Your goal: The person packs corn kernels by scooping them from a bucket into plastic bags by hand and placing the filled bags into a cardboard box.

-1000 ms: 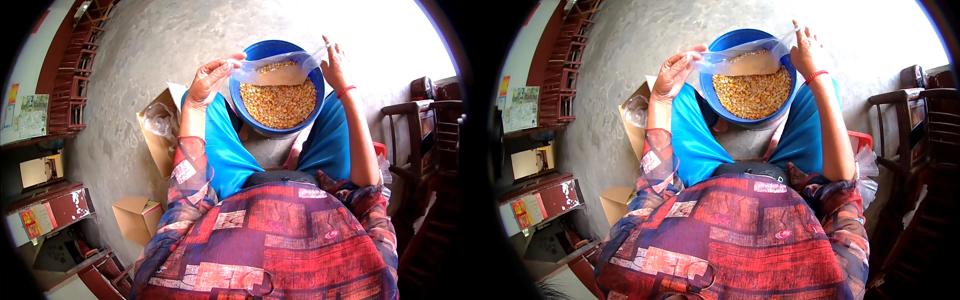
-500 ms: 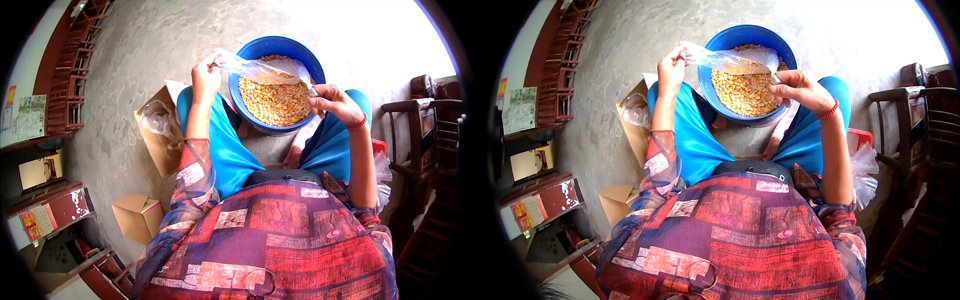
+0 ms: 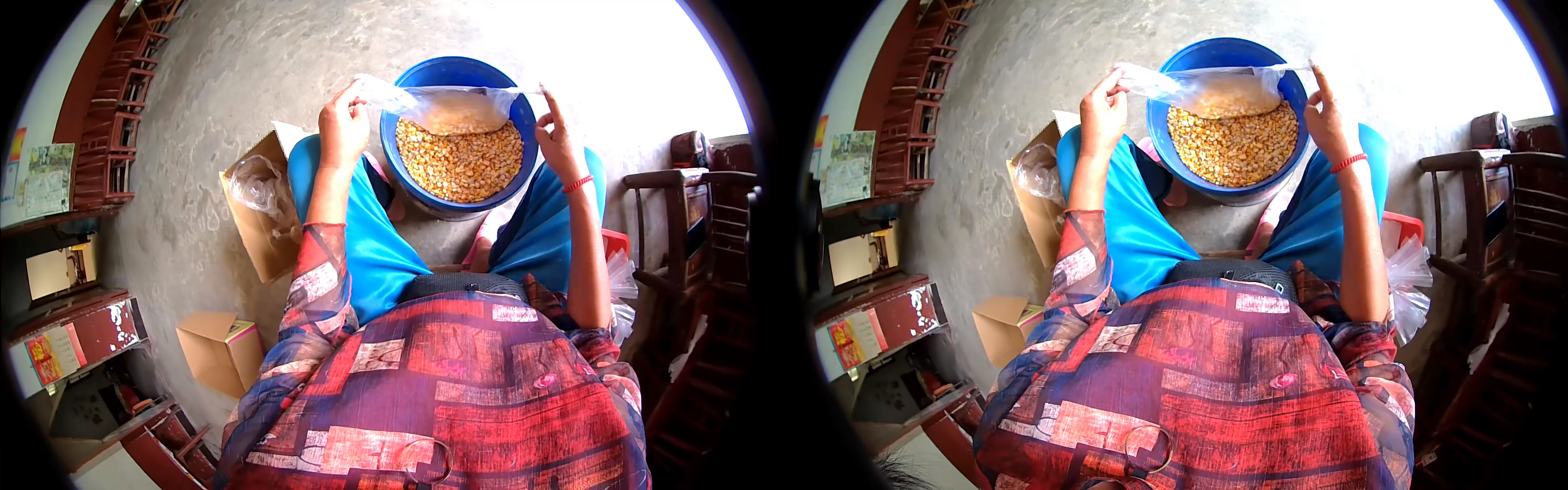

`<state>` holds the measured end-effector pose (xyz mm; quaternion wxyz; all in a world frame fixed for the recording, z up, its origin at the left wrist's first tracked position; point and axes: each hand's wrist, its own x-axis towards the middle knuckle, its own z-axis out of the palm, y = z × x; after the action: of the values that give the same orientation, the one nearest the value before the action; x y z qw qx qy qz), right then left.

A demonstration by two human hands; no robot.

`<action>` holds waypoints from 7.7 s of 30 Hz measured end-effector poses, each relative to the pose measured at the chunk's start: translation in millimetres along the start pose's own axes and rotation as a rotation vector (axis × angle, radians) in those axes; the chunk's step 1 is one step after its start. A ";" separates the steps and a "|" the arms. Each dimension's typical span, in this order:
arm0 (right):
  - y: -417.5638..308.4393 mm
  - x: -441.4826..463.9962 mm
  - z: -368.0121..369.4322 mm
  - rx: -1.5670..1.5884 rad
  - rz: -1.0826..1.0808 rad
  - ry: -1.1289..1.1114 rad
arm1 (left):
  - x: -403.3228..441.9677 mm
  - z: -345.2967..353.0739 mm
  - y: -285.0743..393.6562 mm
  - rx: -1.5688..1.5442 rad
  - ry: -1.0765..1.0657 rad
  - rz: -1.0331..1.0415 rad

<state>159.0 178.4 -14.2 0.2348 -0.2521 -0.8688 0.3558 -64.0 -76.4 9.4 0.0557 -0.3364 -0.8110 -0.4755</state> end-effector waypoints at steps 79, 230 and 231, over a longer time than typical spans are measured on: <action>1.0 -18.2 4.7 -0.316 0.220 -0.077 | 2.7 -14.5 36.7 -0.812 -0.688 -0.106; -99.7 -63.4 41.4 0.418 -0.027 -0.219 | -26.7 33.7 29.6 0.211 -0.599 0.120; -101.7 -59.4 40.3 0.419 -0.029 -0.216 | -26.4 36.6 30.2 0.225 -0.632 0.130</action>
<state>153.1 59.3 21.4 0.1926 -0.1459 -0.7994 0.5501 -17.3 -50.1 1.0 -0.1313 -0.5097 -0.8125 -0.2507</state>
